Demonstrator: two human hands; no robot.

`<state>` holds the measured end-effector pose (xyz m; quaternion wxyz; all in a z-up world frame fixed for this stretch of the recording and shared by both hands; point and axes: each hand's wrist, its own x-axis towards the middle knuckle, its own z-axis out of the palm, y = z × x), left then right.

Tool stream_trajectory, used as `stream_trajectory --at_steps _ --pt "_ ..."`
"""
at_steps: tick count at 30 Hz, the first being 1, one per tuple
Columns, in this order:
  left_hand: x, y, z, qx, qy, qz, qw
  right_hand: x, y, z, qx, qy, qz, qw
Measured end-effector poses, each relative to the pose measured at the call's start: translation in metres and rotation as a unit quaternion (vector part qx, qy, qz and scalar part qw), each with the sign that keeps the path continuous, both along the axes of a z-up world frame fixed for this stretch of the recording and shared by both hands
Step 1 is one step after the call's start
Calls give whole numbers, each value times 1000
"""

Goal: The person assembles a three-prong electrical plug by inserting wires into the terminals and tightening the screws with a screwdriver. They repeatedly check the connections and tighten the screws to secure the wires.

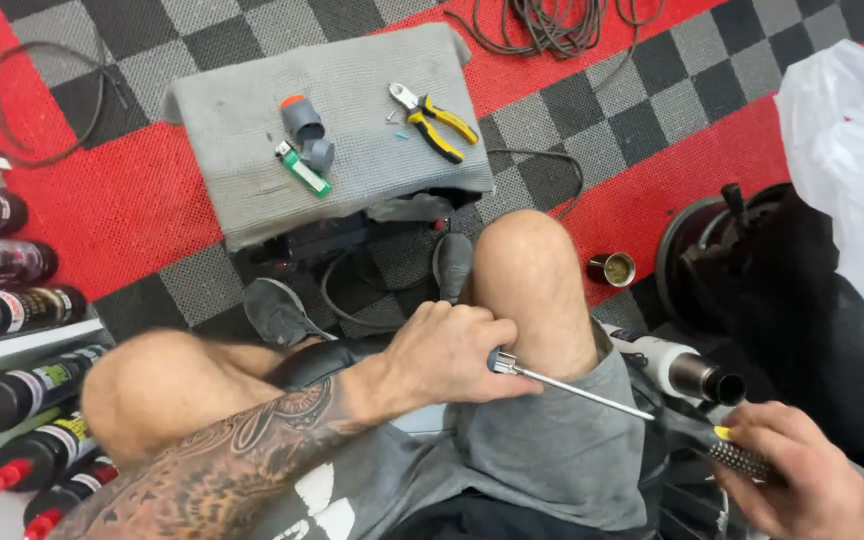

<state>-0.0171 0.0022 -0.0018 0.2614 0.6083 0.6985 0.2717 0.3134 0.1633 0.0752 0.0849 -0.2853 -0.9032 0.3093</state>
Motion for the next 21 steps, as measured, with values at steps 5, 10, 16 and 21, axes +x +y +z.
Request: stream_trajectory --at_steps 5,10,16,21 --pt "-10 7 0 -32 56 -70 995 -23 -3 16 -424 -225 -73 874" --pt "-16 6 8 -36 34 -70 996 -20 -12 18 -129 -132 49 982" --pt "-22 2 12 -79 40 -117 989 -22 -10 6 0 -86 87 993" --pt "-25 -3 5 -18 130 -108 985 -25 -11 0 -717 -104 -235 648"
